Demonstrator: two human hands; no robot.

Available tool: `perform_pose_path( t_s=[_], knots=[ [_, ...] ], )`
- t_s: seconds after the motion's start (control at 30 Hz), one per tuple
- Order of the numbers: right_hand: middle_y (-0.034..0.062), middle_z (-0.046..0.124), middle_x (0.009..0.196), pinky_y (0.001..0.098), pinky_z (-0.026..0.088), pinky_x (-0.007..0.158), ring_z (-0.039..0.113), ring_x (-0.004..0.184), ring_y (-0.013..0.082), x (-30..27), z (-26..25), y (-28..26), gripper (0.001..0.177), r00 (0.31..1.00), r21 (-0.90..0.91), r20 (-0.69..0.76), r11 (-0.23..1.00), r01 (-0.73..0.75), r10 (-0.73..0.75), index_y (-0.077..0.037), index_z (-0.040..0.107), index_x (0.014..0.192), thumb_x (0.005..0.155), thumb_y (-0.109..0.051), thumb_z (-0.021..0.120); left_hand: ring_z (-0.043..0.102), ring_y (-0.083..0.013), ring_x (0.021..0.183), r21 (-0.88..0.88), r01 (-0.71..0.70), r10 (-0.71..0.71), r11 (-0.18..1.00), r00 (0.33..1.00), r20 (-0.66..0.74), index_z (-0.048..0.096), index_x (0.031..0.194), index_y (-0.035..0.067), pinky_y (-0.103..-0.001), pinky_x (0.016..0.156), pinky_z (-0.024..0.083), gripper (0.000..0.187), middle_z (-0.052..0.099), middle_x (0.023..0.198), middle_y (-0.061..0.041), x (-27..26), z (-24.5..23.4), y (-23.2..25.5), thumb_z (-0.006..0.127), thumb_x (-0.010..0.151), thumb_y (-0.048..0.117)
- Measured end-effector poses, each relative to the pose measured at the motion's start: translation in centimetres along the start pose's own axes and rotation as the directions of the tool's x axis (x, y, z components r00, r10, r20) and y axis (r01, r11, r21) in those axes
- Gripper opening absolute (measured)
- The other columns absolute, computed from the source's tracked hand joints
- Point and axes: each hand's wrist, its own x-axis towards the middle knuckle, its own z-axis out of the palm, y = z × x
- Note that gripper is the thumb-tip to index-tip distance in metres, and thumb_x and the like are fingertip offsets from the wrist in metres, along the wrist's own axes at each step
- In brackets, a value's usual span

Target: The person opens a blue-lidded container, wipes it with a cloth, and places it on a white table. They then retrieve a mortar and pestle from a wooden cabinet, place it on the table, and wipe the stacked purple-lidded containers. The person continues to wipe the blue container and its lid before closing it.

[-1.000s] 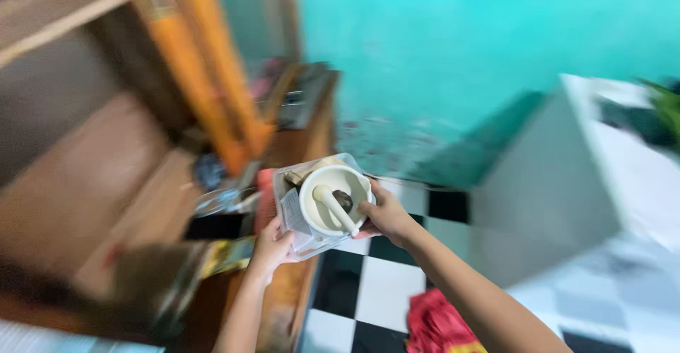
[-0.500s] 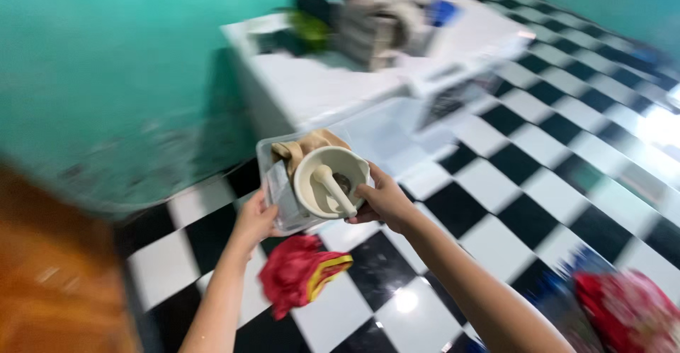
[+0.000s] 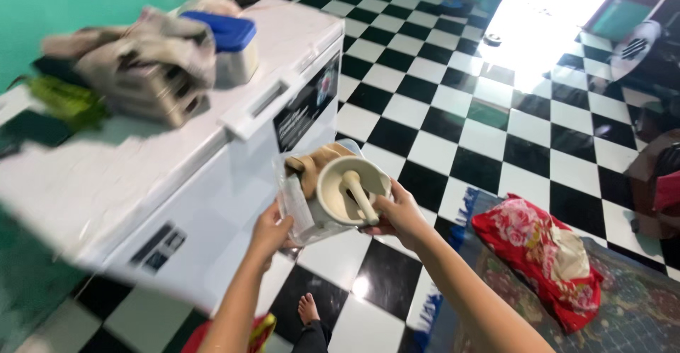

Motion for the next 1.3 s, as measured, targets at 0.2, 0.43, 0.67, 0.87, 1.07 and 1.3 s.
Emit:
perform_pose_path(
  t_s=[0.2,0.43,0.67,0.87,1.07,1.3],
  knots=[
    [0.0161,0.071,0.098,0.0349,0.065,0.055,0.075,0.064,0.0267,13.6,-2.0,-6.6,0.062,0.996,-0.074,-0.093,0.997,-0.018,0.011,-0.018,0.045,0.146,0.087,-0.003,0.052,0.077,-0.0230,0.077,0.143,-0.044,0.037,0.989,0.998,0.055,0.053,0.146,0.014,-0.035,0.051,0.063,0.060,0.070,0.129,-0.011,17.2,4.2,3.9,0.057,0.087,0.003],
    [0.0204,0.072,0.096,0.0340,0.064,0.055,0.075,0.066,0.0284,28.5,-2.4,-14.0,0.068,0.992,-0.011,-0.121,0.999,-0.041,0.040,-0.025,0.033,0.156,0.092,-0.005,0.047,0.077,-0.0209,0.077,0.113,-0.042,0.038,0.993,0.998,0.043,0.052,0.145,0.015,-0.034,0.053,0.065,0.059,0.070,0.130,-0.010,33.9,4.7,10.4,0.058,0.088,0.005],
    [0.0232,0.074,0.093,0.0329,0.065,0.056,0.077,0.068,0.0307,46.1,-3.3,-21.5,0.066,0.996,-0.004,0.070,0.999,-0.049,0.049,-0.021,0.033,0.156,0.093,-0.009,0.050,0.075,-0.0241,0.084,0.009,-0.037,0.038,0.999,0.995,-0.097,0.047,0.150,0.015,-0.035,0.055,0.064,0.062,0.067,0.132,-0.013,49.5,5.1,15.2,0.057,0.090,0.005],
    [0.0230,0.073,0.094,0.0323,0.063,0.055,0.077,0.067,0.0300,61.6,-1.3,-30.3,0.070,0.967,-0.043,0.254,0.999,-0.002,0.013,-0.022,0.034,0.154,0.089,-0.002,0.050,0.072,-0.0241,0.107,0.263,-0.296,0.372,0.918,0.872,-0.319,0.042,0.159,0.012,-0.033,0.073,0.061,0.073,0.064,0.141,-0.016,60.6,2.5,16.6,0.066,0.091,0.002],
    [0.0202,0.070,0.101,0.0288,0.063,0.056,0.077,0.072,0.0307,74.5,2.8,-35.4,0.062,0.923,-0.053,0.385,0.998,0.038,-0.014,-0.017,0.039,0.150,0.090,-0.002,0.047,0.075,-0.0263,0.091,0.050,0.050,-0.018,0.997,0.858,-0.513,0.036,0.156,0.019,-0.035,0.058,0.063,0.074,0.058,0.145,-0.010,65.9,-0.4,15.7,0.062,0.087,0.008],
    [0.0283,0.070,0.105,0.0290,0.063,0.061,0.078,0.076,0.0355,87.1,8.1,-36.3,0.055,0.888,0.078,0.457,0.993,-0.090,0.045,-0.012,0.035,0.150,0.097,-0.005,0.042,0.070,-0.0338,0.112,0.544,-0.072,0.385,0.836,0.784,-0.487,0.044,0.154,0.008,-0.041,0.090,0.055,0.072,0.069,0.130,-0.022,69.8,-3.1,15.3,0.068,0.088,0.017]
  ],
)
